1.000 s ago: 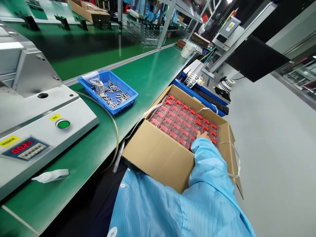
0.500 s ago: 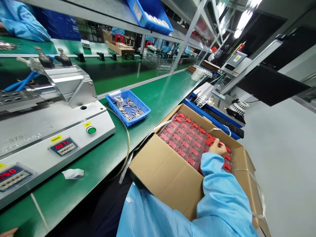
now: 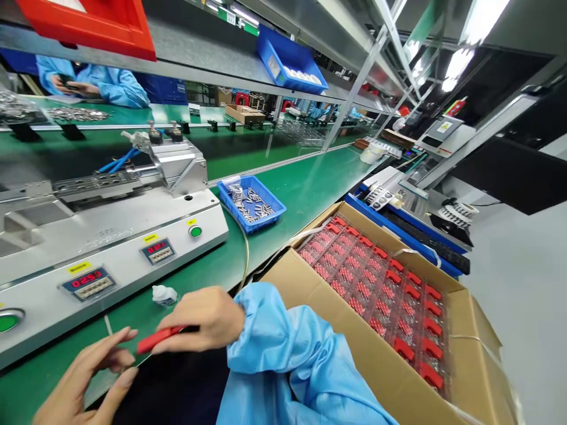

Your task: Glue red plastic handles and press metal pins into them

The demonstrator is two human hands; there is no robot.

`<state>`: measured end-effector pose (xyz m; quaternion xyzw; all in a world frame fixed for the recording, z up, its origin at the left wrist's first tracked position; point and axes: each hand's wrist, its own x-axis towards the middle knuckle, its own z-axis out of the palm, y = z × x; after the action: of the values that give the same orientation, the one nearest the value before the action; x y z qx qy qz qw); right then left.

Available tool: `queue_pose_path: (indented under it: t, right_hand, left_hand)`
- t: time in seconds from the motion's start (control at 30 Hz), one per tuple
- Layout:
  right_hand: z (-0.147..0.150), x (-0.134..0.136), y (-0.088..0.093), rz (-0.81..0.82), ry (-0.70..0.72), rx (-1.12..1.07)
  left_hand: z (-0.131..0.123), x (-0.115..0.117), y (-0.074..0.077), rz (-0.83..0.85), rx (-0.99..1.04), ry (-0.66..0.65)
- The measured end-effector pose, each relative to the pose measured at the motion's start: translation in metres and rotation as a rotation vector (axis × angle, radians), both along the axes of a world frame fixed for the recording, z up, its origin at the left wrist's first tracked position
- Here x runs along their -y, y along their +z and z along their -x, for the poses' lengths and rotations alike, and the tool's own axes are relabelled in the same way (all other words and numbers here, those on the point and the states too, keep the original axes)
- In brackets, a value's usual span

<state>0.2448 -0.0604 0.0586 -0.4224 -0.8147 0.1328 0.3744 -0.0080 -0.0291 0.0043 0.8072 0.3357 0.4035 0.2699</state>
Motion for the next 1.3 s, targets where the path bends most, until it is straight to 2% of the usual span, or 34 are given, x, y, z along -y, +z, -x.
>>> queue_pose_path:
  t: [0.07, 0.17, 0.23, 0.3, 0.37, 0.43, 0.57, 0.7, 0.83, 0.9, 1.07, 1.3]
  right_hand:
    - [0.022, -0.006, -0.01, 0.002, 0.077, 0.031]
    - [0.028, -0.003, -0.011, -0.1, 0.072, -0.067]
    - [0.016, 0.003, -0.009, -0.155, -0.047, -0.193]
    - [-0.002, 0.004, -0.011, -0.147, -0.297, -0.309]
    - [-0.018, 0.002, -0.018, -0.064, -0.526, -0.373]
    - [-0.026, -0.004, -0.029, 0.066, -0.589, -0.374]
    - [-0.018, -0.027, -0.048, 0.274, -0.427, -0.304]
    - [0.001, -0.06, -0.058, 0.294, -0.296, -0.306]
    - [0.012, -0.081, -0.06, 0.483, -0.108, -0.481]
    - [0.012, -0.085, -0.06, 0.592, -0.062, -0.587]
    - [0.007, -0.089, -0.06, 0.681, -0.093, -0.791]
    - [0.009, -0.088, -0.066, 0.612, -0.242, -0.845]
  left_hand:
    - [0.001, 0.002, 0.002, -0.037, 0.003, -0.085]
    - [0.007, 0.007, 0.005, 0.027, 0.036, -0.102]
    - [0.011, 0.008, 0.004, 0.154, 0.035, -0.033]
    - [0.013, 0.004, 0.0, 0.302, 0.055, 0.07]
    - [0.013, -0.005, -0.005, 0.436, 0.124, 0.163]
    - [0.01, -0.016, -0.009, 0.53, 0.21, 0.204]
    - [0.002, -0.033, -0.014, 0.629, 0.276, 0.194]
    - [0.002, -0.038, -0.013, 0.626, 0.273, 0.183]
    - [0.007, -0.036, -0.01, 0.617, 0.241, 0.155]
    - [0.009, -0.036, -0.008, 0.622, 0.219, 0.155]
    - [0.009, -0.037, -0.006, 0.598, 0.194, 0.152]
    - [0.008, -0.038, -0.004, 0.572, 0.172, 0.147]
